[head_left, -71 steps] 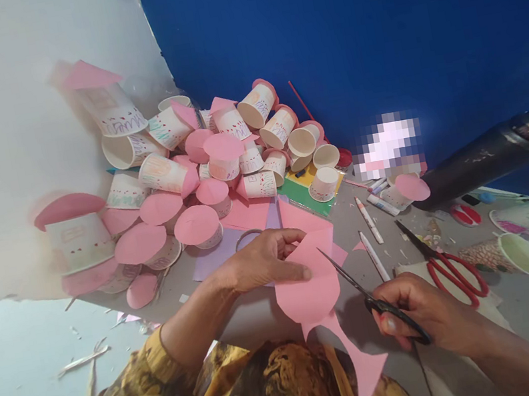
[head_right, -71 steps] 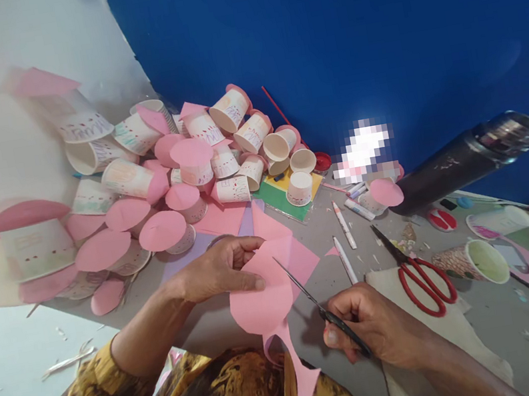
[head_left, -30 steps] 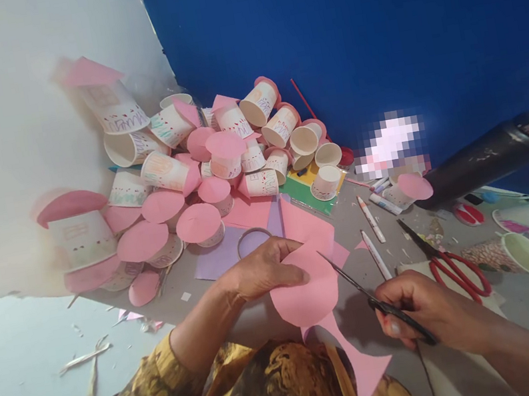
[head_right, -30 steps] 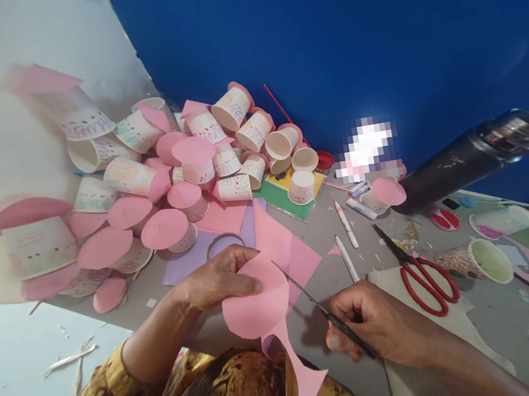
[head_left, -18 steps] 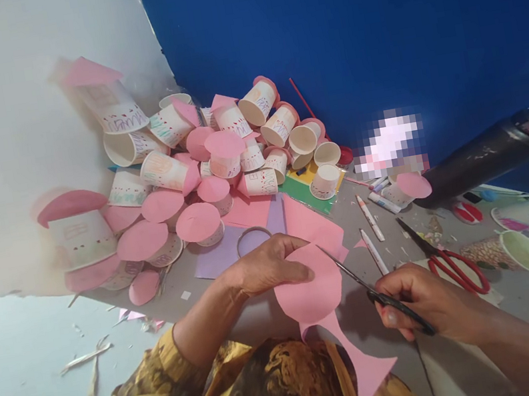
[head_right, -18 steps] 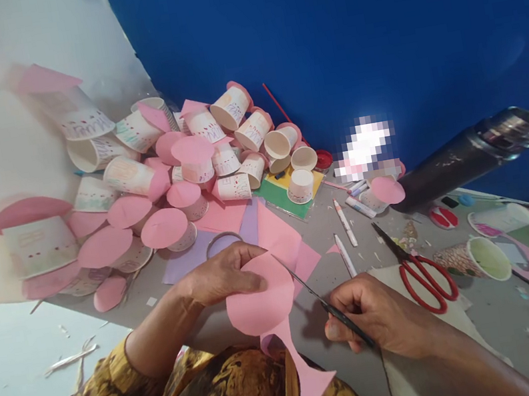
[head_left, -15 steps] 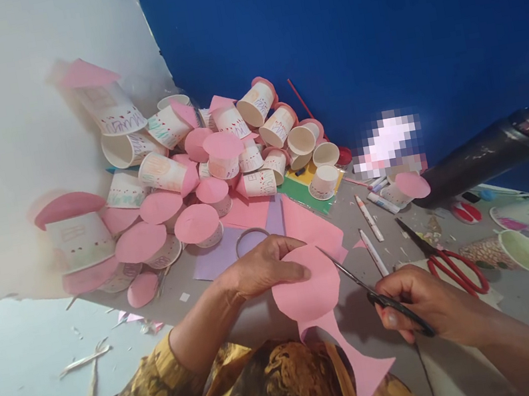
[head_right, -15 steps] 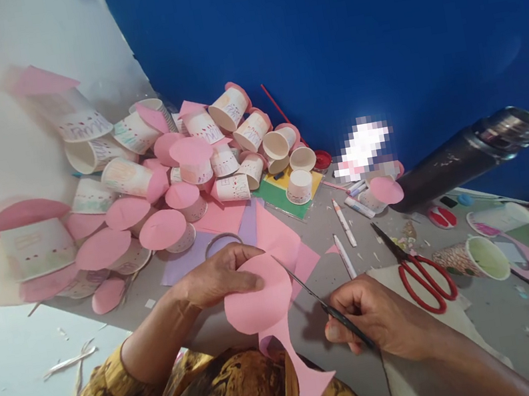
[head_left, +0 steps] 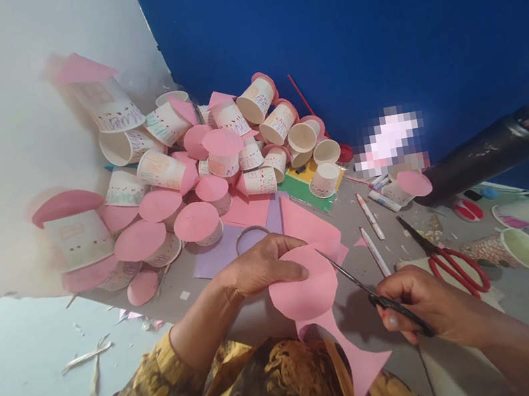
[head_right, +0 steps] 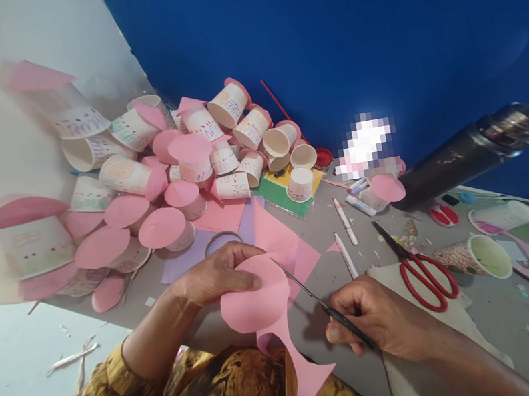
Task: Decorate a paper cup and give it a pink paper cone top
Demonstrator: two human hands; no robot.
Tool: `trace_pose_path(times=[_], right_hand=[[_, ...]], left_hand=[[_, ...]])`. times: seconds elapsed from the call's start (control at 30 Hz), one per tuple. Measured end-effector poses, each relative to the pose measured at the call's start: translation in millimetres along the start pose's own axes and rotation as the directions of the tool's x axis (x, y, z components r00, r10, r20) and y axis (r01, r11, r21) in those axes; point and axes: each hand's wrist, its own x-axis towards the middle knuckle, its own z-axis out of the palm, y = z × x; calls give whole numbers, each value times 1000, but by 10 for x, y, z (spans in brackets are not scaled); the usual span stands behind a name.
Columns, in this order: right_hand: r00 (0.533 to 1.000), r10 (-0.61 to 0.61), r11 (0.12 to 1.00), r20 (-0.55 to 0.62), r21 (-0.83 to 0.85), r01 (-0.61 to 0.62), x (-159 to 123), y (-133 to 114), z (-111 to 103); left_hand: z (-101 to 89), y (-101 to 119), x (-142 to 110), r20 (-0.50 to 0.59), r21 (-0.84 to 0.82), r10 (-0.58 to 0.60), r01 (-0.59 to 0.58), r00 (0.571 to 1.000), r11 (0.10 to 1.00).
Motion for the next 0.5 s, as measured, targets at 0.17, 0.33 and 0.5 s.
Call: trace_pose_path(times=[0.17, 0.33, 0.5], right_hand=[[1000, 27, 1000, -7, 12, -27, 8, -20, 19], [999, 33, 999, 22, -12, -33, 23, -26, 9], [999, 15, 995, 35, -98, -12, 33, -30, -48]], left_hand=[[-5, 36, -5, 9, 69, -24, 23, 1000, 997], [15, 78, 10, 32, 175, -45, 39, 998, 984], [51, 103, 48, 41, 208, -65, 55, 997, 977]])
